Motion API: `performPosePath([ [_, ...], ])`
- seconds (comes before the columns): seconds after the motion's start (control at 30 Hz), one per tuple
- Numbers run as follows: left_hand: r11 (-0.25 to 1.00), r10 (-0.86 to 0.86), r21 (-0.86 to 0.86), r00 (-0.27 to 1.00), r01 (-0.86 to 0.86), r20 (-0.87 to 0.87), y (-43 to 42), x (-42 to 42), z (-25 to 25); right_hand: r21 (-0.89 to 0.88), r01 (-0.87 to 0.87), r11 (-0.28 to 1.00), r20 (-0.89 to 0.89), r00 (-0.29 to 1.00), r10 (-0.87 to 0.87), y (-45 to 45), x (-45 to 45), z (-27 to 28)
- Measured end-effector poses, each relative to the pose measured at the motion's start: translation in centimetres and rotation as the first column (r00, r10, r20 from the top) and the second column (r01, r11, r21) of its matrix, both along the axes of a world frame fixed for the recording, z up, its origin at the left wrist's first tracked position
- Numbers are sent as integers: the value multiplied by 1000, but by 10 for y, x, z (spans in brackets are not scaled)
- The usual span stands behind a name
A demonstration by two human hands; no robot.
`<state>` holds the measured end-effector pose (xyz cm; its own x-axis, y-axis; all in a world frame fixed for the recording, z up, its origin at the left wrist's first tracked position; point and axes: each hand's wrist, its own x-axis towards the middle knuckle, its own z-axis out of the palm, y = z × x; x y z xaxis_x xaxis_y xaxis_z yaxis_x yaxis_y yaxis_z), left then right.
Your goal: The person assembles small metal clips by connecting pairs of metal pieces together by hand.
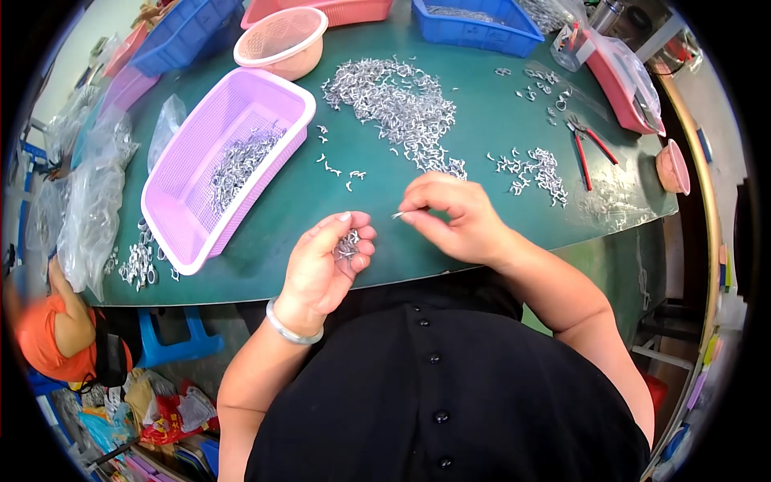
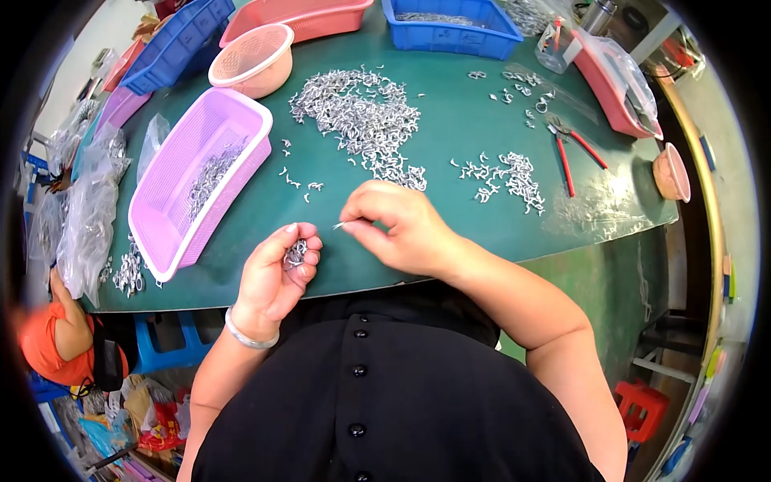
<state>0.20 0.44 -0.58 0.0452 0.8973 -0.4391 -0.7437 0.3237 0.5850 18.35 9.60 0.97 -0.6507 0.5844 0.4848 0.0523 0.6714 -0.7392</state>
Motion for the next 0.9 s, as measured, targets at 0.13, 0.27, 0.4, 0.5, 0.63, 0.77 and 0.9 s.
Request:
performPosePath([
  [0.13,997,73,-49,988,-66,139,1,-5,-1,150,176,973,130,972,-196,22,46,3],
  [0.27,990,123,-84,975,-109,183,1,-6,6,396,383,835,377,761,-528,42,102,10],
  [0.4,995,92,-45,986,-87,138,-1,-16,12,439,458,773,416,659,-627,42,120,15],
  [0.5,998,55,11,994,-56,92,-2,-29,30,347,472,810,412,700,-584,39,110,19],
  [0.63,976,138,177,990,-131,-27,2,-62,59,343,317,884,411,796,-445,43,81,19],
  [0.77,875,448,399,768,-274,-456,14,-110,79,363,162,918,372,878,-302,58,52,7],
  [0.9,957,291,250,523,-148,-801,23,-137,76,394,100,914,374,891,-259,72,23,2],
])
